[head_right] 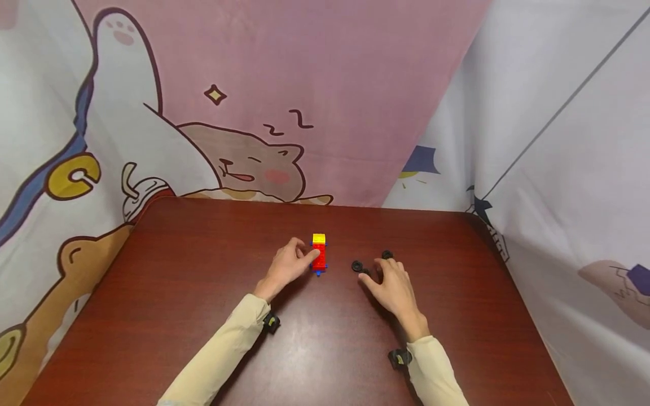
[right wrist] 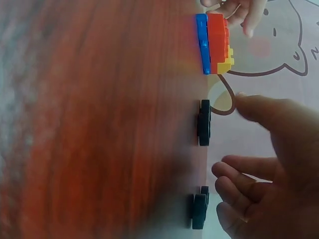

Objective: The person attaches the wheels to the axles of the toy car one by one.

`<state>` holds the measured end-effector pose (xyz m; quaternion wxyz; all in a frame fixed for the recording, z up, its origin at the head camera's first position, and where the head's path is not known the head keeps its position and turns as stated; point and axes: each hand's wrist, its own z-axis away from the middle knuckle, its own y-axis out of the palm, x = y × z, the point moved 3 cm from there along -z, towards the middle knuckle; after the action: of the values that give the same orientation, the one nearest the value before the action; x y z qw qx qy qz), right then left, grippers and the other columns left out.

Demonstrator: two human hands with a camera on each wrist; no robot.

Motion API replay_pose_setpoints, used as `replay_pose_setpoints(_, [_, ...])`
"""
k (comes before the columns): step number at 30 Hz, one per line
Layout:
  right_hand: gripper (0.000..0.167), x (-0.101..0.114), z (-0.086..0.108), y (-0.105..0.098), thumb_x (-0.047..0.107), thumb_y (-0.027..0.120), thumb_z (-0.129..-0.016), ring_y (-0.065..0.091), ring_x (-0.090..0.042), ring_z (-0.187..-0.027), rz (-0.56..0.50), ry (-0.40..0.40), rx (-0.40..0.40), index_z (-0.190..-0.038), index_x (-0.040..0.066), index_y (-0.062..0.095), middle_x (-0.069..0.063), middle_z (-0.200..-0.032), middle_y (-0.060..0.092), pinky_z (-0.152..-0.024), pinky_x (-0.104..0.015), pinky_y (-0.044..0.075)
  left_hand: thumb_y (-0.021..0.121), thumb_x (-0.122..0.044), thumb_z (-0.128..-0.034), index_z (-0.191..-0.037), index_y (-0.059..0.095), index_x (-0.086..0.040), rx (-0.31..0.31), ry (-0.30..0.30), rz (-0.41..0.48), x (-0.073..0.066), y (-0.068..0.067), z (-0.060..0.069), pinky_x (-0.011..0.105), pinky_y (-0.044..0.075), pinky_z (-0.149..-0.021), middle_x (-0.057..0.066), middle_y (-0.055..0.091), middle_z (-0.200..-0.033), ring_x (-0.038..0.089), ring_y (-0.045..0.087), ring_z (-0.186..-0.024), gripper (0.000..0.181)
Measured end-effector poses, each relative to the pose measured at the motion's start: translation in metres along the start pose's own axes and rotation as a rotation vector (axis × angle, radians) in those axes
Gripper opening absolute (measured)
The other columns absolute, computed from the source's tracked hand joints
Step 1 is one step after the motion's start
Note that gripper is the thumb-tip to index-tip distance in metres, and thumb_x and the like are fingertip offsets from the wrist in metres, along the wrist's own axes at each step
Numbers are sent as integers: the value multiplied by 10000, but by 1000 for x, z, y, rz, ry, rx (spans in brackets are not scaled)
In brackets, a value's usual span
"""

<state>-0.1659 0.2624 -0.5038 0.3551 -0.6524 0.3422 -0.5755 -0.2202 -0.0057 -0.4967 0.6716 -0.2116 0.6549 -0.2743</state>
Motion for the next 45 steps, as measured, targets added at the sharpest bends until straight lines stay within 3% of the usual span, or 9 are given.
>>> replay_pose_setpoints(8, [517,-1,-1,3,377,777,-855,537,-359,-1048,54,-55,-16,-1212,21,662,-168,-1153,673,-923,-546,419,682,-576,-868,-1127,588,-69,-4,-30,-122,-4,11,-6,385,507,-704,43,619,-822,260,607,-777,577])
replay_pose_setpoints(17, [442,-2,-3,4,332,809,-828,542,-332,-982,81,-68,-36,-1140,39,699,-137,-1111,687,-821,-495,418,694,-650,-815,-1029,586,-67,-4,-31,-268,-15,20,-13,415,572,-778,74,664,-880,288,676,-833,630])
replay_pose_setpoints(26, [387,-2,-5,8,309,796,-845,542,-319,-977,95,-61,-15,-1120,49,714,-122,-1095,683,-793,-461,399,675,-420,-846,-968,582,-85,-25,-42,-217,-11,19,-12,406,558,-737,67,638,-823,300,666,-799,369])
replay_pose_setpoints(32, [336,-1,-6,5,257,772,-864,544,-341,-1029,46,-30,-30,-1115,46,700,-144,-1103,690,-833,-482,392,655,-414,-849,-1037,611,-91,-23,-29,-130,-4,17,-11,377,538,-688,57,668,-848,269,645,-764,377])
replay_pose_setpoints(35, [332,0,-7,3,222,751,-871,560,-327,-997,-11,-9,-67,-1136,33,685,-145,-1040,698,-833,-489,422,659,-401,-865,-1038,629,-80,-28,-15,-42,2,15,-11,324,519,-621,45,665,-812,219,625,-690,366])
replay_pose_setpoints(41, [301,3,-12,2,183,733,-867,549,-263,-920,-102,-6,-170,-1121,32,674,-113,-953,675,-742,-398,448,666,-316,-934,-1111,612,-20,28,-15,290,15,13,-12,271,552,-478,77,618,-862,131,618,-502,349])
replay_pose_setpoints(45, [275,6,-15,3,174,741,-852,527,-236,-897,-133,-23,-217,-1090,48,682,-88,-922,666,-721,-362,407,660,-271,-953,-1208,578,31,62,-40,506,24,13,-14,309,574,-496,165,628,-988,132,632,-556,404])
